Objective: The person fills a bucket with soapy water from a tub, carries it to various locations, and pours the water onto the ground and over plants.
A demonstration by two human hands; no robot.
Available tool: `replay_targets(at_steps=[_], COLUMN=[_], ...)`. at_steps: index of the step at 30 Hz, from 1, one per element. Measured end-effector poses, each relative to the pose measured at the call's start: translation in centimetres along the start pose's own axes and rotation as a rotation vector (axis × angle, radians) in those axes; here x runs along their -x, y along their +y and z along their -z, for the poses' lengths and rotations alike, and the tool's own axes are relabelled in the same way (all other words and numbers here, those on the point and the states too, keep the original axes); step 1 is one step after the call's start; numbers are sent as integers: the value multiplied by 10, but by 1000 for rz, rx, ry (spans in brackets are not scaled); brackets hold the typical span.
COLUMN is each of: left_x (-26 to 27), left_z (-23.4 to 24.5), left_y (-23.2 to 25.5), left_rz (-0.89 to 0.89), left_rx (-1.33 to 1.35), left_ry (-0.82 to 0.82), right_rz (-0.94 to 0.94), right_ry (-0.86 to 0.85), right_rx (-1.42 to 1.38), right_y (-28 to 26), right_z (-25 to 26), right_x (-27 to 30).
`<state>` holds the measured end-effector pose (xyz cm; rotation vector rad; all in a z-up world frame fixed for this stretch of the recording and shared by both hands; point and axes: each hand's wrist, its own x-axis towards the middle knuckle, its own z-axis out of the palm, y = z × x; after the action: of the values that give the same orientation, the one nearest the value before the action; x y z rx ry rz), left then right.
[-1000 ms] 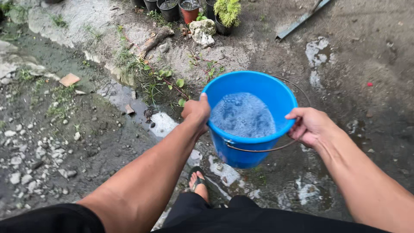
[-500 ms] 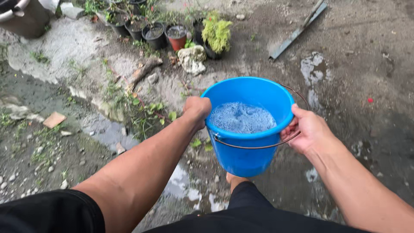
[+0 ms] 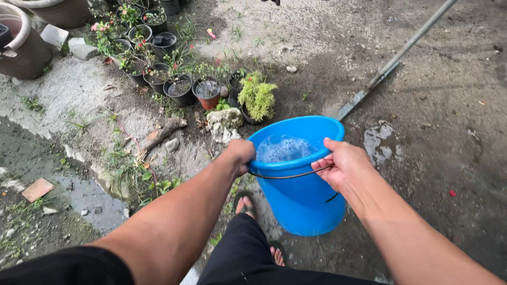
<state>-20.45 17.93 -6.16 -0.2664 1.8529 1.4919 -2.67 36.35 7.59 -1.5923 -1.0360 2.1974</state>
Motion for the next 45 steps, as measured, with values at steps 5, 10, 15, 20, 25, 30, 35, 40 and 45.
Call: replay_targets(at_steps=[5,10,15,20,25,30,35,40,45], left_x=[-82,-170,-218,-216,-215,-250,-269,-254,-231], left_z=[-27,-47,-49,-40,-9,21,65,87,73], left_y=[57,100,134,154,162,151,162,200,240], left_rz=[130,154,206,234,244,405,416,252,17], left_rx=[57,-161,-63,-174,-324,-461,-243,-218,-484], left_ry=[-111,-173,-278,-240,-147,-291,-267,-8,473], right_rz=[63,75,91,79,73,90,155,203,50], right_ry=[36,96,65,66,1,-236,-397,-474,-533], right_rx=[136,209,179,235,301,418,597,631,343], right_y=[-47,-91,-124,-142,-145,-140,-146,-175,-204], right_z=[-63,-102,-137,-170,-214,-290,-367,-390,-351], right_x=[-48,-94,-120,-128,-155,-195,-187,-179,-203])
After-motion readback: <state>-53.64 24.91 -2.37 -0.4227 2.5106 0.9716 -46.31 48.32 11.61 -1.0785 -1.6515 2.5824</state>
